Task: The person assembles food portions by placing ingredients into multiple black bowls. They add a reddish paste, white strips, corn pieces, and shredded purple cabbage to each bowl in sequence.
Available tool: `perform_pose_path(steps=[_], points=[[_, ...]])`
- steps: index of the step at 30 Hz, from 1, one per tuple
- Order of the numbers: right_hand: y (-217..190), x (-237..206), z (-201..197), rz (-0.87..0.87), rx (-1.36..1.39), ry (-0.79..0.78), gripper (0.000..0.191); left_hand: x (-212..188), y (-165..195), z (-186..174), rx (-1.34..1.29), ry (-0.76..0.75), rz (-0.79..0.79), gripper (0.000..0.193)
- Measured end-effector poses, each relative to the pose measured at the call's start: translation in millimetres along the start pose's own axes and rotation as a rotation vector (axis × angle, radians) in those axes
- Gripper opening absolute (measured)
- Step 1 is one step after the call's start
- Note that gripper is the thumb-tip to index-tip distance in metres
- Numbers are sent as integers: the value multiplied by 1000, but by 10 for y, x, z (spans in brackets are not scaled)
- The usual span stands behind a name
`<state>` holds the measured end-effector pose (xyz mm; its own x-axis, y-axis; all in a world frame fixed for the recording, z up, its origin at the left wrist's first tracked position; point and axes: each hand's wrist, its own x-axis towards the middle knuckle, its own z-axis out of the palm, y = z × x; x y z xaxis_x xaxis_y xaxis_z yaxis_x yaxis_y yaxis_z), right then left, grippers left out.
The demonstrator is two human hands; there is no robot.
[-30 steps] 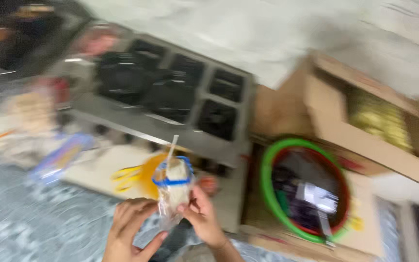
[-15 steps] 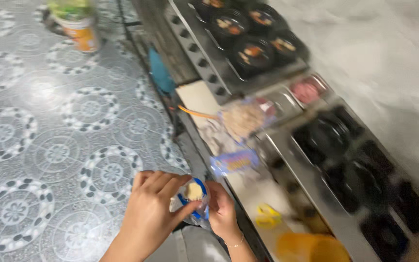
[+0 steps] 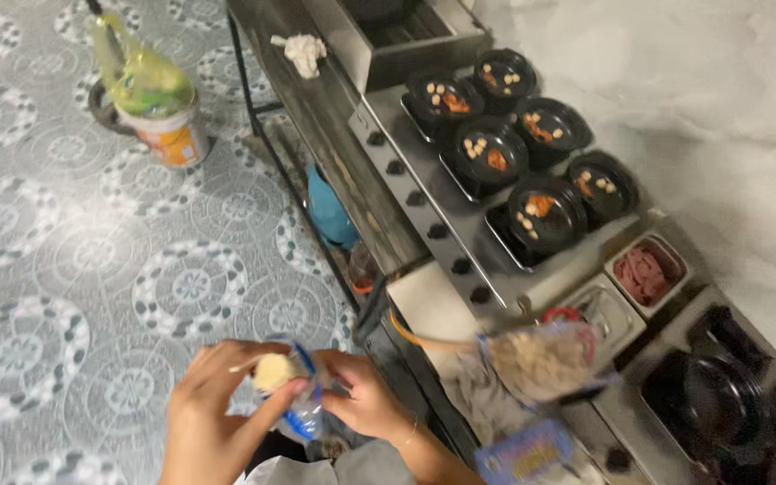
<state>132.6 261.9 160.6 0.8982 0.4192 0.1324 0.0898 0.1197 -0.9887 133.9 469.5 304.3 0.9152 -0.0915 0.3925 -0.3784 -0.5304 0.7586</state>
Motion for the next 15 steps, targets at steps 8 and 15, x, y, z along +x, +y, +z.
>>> perform_pose_path(steps=[8, 15], points=[[473, 1436, -267, 152, -121, 346, 29, 1499, -1282, -271, -391, 10, 26, 31], [1372, 1890, -703, 423, -260, 754, 33, 2883, -2190, 202, -571, -302, 14, 31]])
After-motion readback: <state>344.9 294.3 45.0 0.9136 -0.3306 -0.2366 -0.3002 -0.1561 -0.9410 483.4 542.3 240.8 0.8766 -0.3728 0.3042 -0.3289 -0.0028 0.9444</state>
